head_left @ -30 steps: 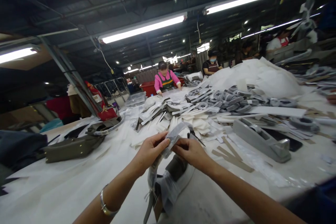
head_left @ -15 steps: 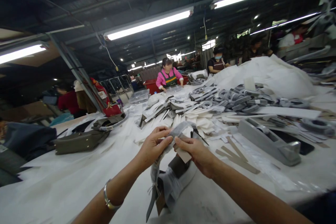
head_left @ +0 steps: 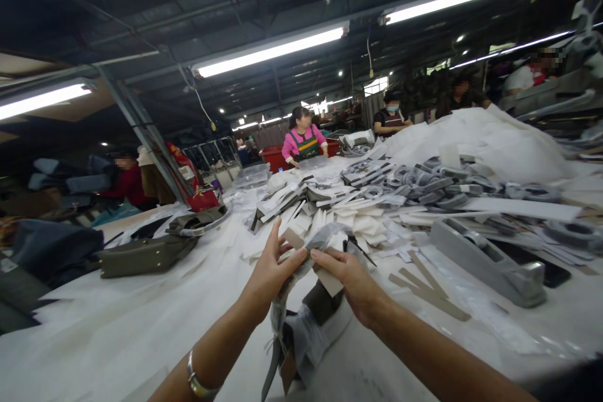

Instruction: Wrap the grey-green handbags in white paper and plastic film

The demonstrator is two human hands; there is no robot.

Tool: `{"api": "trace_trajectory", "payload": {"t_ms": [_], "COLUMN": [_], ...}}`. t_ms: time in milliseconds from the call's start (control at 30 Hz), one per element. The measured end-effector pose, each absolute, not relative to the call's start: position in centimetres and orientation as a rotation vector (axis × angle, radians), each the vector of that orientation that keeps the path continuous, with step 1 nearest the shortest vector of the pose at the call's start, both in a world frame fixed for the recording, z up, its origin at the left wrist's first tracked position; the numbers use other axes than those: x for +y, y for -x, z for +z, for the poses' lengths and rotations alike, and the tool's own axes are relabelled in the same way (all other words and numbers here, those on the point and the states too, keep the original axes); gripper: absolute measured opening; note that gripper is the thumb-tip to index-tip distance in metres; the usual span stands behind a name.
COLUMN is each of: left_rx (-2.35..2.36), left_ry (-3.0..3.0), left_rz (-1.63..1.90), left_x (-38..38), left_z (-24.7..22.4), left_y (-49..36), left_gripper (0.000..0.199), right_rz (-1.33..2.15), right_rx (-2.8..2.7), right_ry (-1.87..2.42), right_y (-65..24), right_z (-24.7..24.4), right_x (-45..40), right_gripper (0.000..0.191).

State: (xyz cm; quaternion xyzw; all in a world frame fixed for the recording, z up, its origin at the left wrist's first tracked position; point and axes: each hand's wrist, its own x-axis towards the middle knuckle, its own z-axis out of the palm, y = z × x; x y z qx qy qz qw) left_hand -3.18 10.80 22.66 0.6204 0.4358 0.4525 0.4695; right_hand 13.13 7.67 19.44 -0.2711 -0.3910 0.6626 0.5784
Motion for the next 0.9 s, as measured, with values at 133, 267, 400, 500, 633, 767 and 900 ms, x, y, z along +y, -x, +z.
{"api": "trace_trajectory", "payload": {"t_ms": [133, 267, 400, 500, 633, 767, 900], "left_rx": [0.962, 0.922, 0.952, 0.997, 1.034, 1.052, 1.063], "left_ry": [-1.361, -1.365, -1.431, -1.564, -1.798, -1.857, -1.795], "left_rz": [1.122, 1.177, 1.151, 1.137, 1.246, 1.271, 1.230], "left_x": [10.1, 10.1, 10.3, 10.2, 9.7, 8.9, 8.1], "left_z": [23.0, 22.9, 22.7, 22.9, 23.3, 23.6, 24.2], "left_y": [2.6, 2.6, 3.1, 3.1, 2.8, 2.6, 2.7], "left_gripper": [0.109, 0.091, 0.069, 0.055, 0.033, 0.019, 0.022], "right_rz": [1.564, 1.638, 1.634, 1.522, 1.337, 1.221, 1.196], "right_rx": [-0.885, -0.796, -0.851, -0.908, -0.863, -0.858, -0.888], "right_ry": [0.640, 0.487, 0.403, 0.460, 0.616, 0.725, 0.767], "right_y": [-13.3, -13.5, -12.9, -11.9, -10.3, -9.6, -9.8], "right_z": [19.6, 18.9, 17.6, 17.0, 16.6, 16.5, 16.7], "right_x": [7.7, 7.3, 6.9, 6.8, 7.0, 7.4, 7.5], "right_gripper": [0.030, 0.034, 0.025, 0.025, 0.031, 0.037, 0.038]}}
